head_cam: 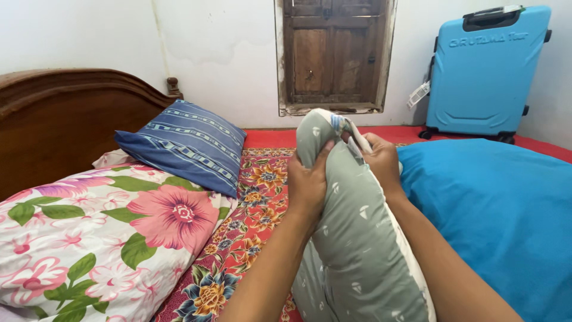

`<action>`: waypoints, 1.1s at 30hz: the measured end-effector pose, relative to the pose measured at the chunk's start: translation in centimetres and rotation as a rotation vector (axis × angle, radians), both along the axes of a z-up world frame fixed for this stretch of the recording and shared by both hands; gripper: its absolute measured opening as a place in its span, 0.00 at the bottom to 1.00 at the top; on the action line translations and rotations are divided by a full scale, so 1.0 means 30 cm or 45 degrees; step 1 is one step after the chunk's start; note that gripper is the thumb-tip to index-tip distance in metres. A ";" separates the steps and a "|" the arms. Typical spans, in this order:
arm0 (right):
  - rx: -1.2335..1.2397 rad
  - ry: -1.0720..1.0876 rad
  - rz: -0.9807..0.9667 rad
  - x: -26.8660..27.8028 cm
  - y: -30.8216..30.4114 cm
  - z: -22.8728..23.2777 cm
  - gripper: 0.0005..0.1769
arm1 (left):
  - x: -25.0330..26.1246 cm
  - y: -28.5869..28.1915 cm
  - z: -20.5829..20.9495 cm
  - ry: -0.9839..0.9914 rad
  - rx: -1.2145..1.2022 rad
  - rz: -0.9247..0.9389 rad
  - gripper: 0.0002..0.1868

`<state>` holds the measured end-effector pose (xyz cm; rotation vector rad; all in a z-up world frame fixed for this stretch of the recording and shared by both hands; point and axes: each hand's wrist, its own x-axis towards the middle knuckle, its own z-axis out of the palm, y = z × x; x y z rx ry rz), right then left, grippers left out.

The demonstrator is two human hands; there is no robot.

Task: The person repeatedly squeezes, twists, and fluffs a U-shaped pillow on a bed. They turn the pillow over to work on different sides and pat it down to shape it.

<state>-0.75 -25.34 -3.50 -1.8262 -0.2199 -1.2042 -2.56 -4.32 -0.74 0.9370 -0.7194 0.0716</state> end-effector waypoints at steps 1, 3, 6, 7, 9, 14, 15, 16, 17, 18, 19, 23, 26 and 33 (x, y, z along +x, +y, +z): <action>-0.070 -0.023 -0.033 0.018 -0.023 -0.010 0.08 | 0.004 0.005 -0.012 0.012 0.002 -0.007 0.20; 0.153 0.222 0.233 -0.003 -0.025 0.015 0.14 | 0.025 0.015 -0.023 -0.014 0.062 -0.021 0.23; 0.201 0.566 0.367 -0.167 0.068 0.119 0.22 | 0.067 0.060 -0.024 -0.117 0.205 -0.065 0.32; 0.167 0.676 0.366 -0.232 0.110 0.158 0.25 | 0.076 0.073 -0.021 -0.148 0.235 -0.111 0.39; 0.345 0.850 0.486 -0.312 0.194 0.223 0.32 | 0.088 0.089 -0.007 -0.224 0.291 -0.210 0.47; 0.303 0.823 0.420 -0.320 0.296 0.266 0.32 | 0.109 0.128 0.071 -0.098 0.318 -0.650 0.48; 0.329 0.816 0.439 -0.318 0.297 0.264 0.32 | 0.105 0.130 0.076 -0.060 0.341 -0.639 0.48; 0.357 0.811 0.464 -0.314 0.300 0.259 0.33 | 0.105 0.135 0.075 -0.019 0.367 -0.623 0.47; 0.282 0.801 0.444 -0.311 0.298 0.255 0.34 | 0.109 0.139 0.072 0.022 0.393 -0.607 0.47; 0.209 0.789 0.423 -0.307 0.295 0.251 0.34 | 0.122 0.144 0.068 0.015 0.222 -0.798 0.42; 0.137 0.777 0.403 -0.301 0.293 0.245 0.35 | 0.140 0.150 0.064 0.007 0.046 -0.986 0.39; 0.073 0.525 0.298 -0.245 0.315 0.188 0.33 | 0.194 0.064 0.042 0.188 0.063 -1.081 0.35; -0.018 0.187 0.154 -0.197 0.318 0.155 0.27 | 0.219 0.028 0.035 0.038 0.083 -0.653 0.33; -0.134 0.043 -0.143 -0.164 0.204 0.085 0.24 | 0.115 -0.003 -0.031 0.070 0.078 -0.110 0.34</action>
